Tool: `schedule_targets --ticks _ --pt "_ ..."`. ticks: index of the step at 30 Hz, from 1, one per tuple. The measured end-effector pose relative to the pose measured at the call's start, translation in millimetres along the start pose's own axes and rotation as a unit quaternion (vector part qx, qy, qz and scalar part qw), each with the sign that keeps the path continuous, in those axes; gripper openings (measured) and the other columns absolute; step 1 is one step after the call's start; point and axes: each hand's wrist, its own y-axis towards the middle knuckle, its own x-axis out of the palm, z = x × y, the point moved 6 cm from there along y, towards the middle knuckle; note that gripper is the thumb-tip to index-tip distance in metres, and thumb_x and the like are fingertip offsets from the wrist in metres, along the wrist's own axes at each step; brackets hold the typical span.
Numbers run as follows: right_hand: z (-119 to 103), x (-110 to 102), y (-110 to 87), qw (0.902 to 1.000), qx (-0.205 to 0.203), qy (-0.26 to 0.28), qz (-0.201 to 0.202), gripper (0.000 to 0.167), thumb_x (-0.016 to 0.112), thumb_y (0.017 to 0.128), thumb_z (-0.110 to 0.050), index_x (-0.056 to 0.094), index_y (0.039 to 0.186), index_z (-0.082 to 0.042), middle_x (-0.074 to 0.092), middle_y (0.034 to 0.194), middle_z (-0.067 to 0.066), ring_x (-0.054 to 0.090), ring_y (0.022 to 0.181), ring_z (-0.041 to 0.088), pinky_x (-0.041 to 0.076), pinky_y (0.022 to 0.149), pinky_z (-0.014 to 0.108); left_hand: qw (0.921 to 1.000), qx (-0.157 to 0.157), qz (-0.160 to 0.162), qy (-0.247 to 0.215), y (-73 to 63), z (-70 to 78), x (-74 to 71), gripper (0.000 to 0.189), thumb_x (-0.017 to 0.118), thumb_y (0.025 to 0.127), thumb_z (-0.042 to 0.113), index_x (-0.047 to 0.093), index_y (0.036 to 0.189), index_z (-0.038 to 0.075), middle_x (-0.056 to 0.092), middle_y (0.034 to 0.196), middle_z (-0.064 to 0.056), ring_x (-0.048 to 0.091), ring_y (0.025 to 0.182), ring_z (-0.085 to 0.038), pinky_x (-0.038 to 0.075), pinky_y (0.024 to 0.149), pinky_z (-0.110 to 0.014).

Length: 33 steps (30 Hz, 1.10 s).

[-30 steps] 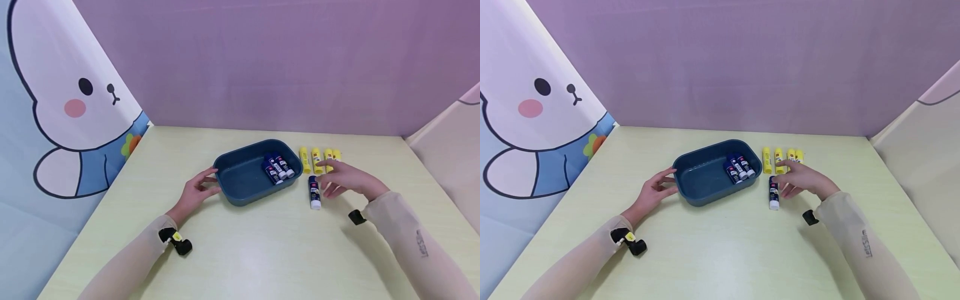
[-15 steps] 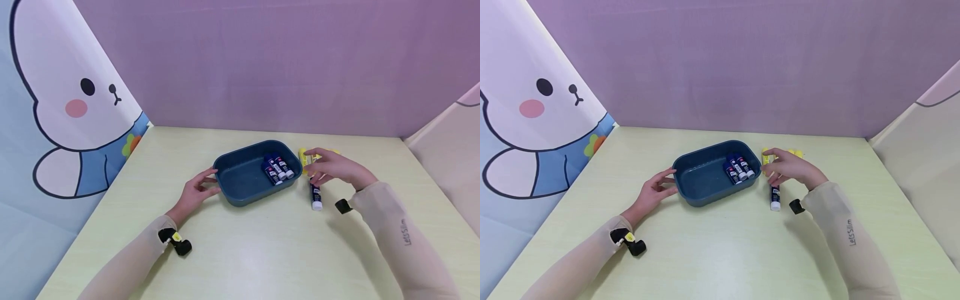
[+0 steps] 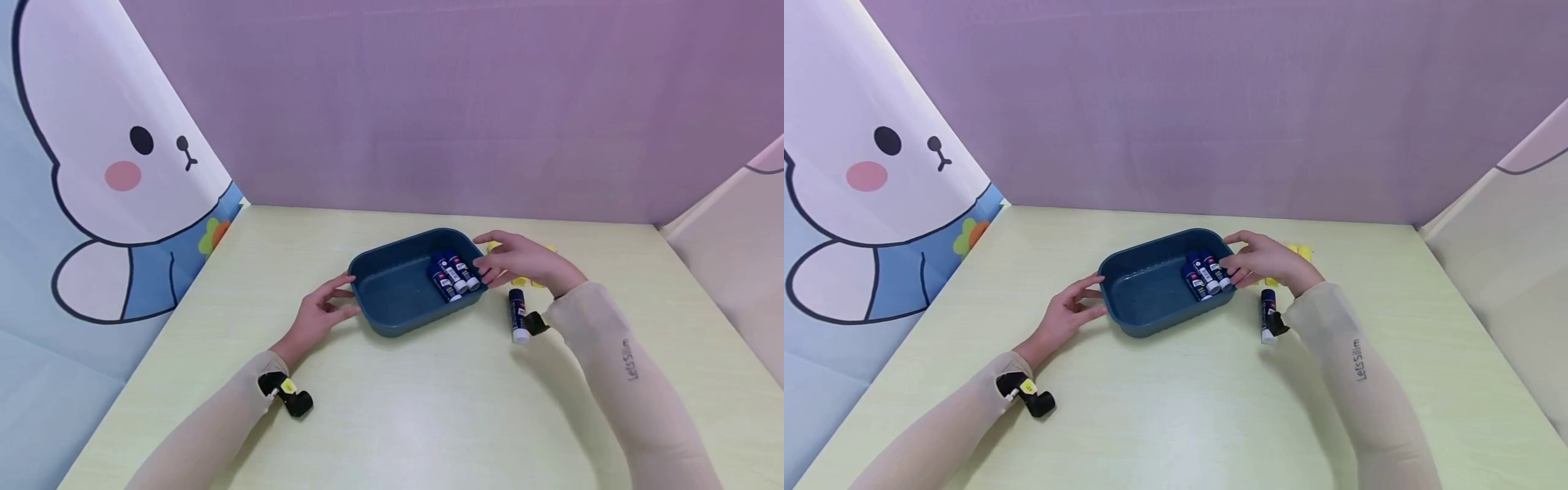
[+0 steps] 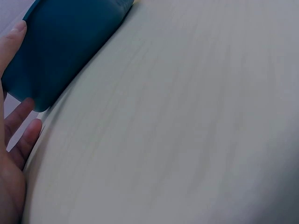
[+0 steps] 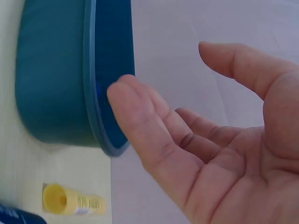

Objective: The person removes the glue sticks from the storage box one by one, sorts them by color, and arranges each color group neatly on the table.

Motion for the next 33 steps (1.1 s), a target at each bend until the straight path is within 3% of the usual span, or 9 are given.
schedule_targets --ticks 16,23,29,33 --pt "-6.6 21.7 40.2 0.9999 -0.001 -0.007 -0.015 0.064 0.059 0.097 -0.011 0.028 0.151 0.003 0.054 0.119 0.027 0.064 0.099 0.035 0.053 0.089 0.045 1.0000 -0.005 0.001 0.003 0.2 -3.4 -1.0 0.055 0.073 0.088 -0.003 0.053 0.138 -0.006 0.047 0.147 -0.020 0.058 0.114 -0.046 0.047 0.072 -0.021" --pt "-2.5 33.3 54.4 0.9994 0.026 0.011 -0.018 0.065 0.062 0.095 -0.007 0.028 0.150 0.004 0.056 0.110 0.020 0.064 0.088 0.026 0.055 0.085 0.041 1.0000 -0.005 0.001 0.000 0.6 -6.2 -0.3 0.054 0.074 0.087 -0.003 0.054 0.138 -0.005 0.049 0.146 -0.020 0.059 0.113 -0.045 0.047 0.072 -0.023" --pt "4.7 39.5 61.0 0.9986 0.043 -0.018 -0.024 0.064 0.062 0.092 -0.002 0.031 0.147 0.004 0.056 0.103 0.016 0.061 0.085 0.024 0.055 0.085 0.042 1.0000 0.009 0.001 0.001 0.9 -8.1 0.6 0.054 0.073 0.087 -0.005 0.053 0.137 -0.006 0.048 0.146 -0.022 0.059 0.112 -0.046 0.048 0.071 -0.022" --pt "3.3 42.9 63.2 0.9979 0.042 -0.042 -0.025 0.063 0.063 0.090 0.002 0.034 0.146 0.005 0.060 0.102 0.017 0.062 0.085 0.024 0.055 0.084 0.043 0.9998 0.019 0.000 0.004 0.6 -0.3 0.7 0.054 0.073 0.086 -0.007 0.053 0.136 -0.009 0.048 0.145 -0.024 0.059 0.111 -0.049 0.048 0.071 -0.022"
